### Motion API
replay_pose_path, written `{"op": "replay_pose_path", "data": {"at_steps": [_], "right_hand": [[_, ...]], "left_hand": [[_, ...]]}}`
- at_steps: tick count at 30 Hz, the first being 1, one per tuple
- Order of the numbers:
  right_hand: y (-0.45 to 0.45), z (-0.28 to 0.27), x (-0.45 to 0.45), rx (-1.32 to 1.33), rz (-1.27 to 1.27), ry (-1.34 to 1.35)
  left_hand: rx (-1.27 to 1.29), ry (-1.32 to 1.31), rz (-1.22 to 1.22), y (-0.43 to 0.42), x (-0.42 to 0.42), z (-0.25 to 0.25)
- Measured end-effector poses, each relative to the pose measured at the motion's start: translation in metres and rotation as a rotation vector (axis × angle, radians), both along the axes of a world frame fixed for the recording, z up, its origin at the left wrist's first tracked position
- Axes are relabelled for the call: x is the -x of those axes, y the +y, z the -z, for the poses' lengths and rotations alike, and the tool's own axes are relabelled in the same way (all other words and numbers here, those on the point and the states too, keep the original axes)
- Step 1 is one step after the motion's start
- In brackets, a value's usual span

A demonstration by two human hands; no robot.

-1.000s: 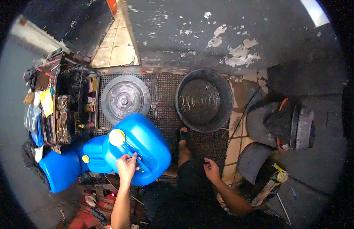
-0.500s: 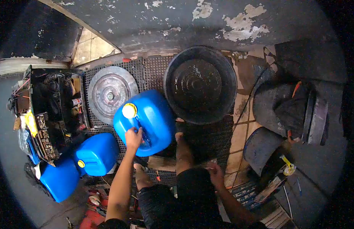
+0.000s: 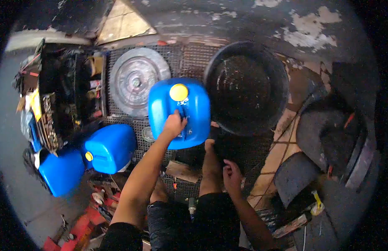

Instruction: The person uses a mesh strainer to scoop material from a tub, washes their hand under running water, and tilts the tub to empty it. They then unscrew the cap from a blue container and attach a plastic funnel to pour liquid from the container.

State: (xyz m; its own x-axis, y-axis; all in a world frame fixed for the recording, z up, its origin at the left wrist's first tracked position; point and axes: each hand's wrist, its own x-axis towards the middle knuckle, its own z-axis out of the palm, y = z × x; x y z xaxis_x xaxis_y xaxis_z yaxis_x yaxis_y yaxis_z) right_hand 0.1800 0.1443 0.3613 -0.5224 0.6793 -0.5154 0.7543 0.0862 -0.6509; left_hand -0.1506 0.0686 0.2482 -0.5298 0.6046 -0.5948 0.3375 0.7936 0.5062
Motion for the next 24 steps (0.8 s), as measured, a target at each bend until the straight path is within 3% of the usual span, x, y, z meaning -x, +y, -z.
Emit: {"op": "replay_pose_path", "data": {"at_steps": [7, 11, 15, 16, 19, 24], "right_hand": [[-0.008, 0.063, 0.134, 0.275, -0.055, 0.181], [-0.035, 0.092, 0.181, 0.212, -0.163, 0.310], [-0.065, 0.100, 0.221, 0.160, -0.042, 0.305], [-0.069, 0.104, 0.224, 0.139, 0.062, 0.303], [-0.074, 0.138, 0.222, -0.016, 0.016, 0.261], [-0.065, 0.148, 0.210, 0.154, -0.013, 0.212]], "left_hand": [[0.091, -0.025, -0.138, 0.005, 0.030, -0.005], [0.156, -0.023, -0.196, 0.000, 0.044, -0.012], [0.118, 0.027, -0.195, -0.008, 0.043, 0.011], [0.119, 0.004, -0.183, -0.010, 0.038, 0.019], [0.129, 0.039, -0.212, -0.010, 0.029, 0.029], [0.121, 0.052, -0.201, -0.008, 0.014, 0.032]]}}
